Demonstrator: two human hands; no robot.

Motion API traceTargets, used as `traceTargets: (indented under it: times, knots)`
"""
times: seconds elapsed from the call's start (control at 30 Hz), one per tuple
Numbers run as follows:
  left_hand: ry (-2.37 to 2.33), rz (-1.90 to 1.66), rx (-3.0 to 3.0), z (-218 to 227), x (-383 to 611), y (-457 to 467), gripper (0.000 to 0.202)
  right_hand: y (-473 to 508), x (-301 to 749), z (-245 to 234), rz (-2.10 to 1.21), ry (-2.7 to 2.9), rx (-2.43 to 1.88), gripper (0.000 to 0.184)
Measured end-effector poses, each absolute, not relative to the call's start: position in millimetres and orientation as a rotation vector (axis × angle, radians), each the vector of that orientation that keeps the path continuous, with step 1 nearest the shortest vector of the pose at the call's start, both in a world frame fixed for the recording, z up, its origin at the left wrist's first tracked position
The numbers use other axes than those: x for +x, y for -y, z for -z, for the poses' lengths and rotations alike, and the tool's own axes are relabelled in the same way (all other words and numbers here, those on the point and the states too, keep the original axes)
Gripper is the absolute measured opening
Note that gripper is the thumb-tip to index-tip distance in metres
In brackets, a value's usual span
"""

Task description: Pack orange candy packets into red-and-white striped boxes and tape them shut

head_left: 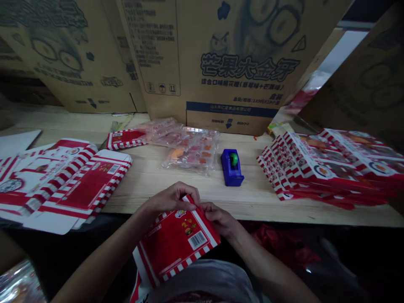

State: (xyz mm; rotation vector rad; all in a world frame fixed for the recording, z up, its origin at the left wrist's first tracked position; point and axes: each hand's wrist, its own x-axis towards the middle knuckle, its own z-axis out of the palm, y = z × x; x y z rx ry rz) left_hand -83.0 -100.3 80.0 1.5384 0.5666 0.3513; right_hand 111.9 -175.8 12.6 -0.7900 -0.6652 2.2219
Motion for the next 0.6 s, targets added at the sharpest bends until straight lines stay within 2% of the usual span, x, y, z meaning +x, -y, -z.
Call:
traceTargets:
  times: [0.07,0.13,0.2,0.27,0.4,0.6]
  knots:
    - [-0.727,-0.531,1.436,-80,-100,99,0.023,172,110,-10,-2.072,0.625,-0.848,0.047]
    - [-0.99,-0.846,1.211,-74,-122,99,0.026,166,112,-8,-1.973,0.675,-0.855,0.051]
    - [-1.235,-1.189,0.925,-62,-146,106,0.034,157,115,-6,-1.951,0.877,-0.849,0.053]
    - [-1.381,-1.448,0.728,-45,-167,118,0.038,147,114,-2,-1.867,1.149,-0.922,0.047]
    - [-1.494,-1.532,0.69,-12,-192,148,0.037,124,99,9,-1.683,1.463,-1.09,0.031]
    - [-1.606,-1.451,0.838,1,-196,160,0.039,103,73,6,-1.581,1.753,-1.067,0.033]
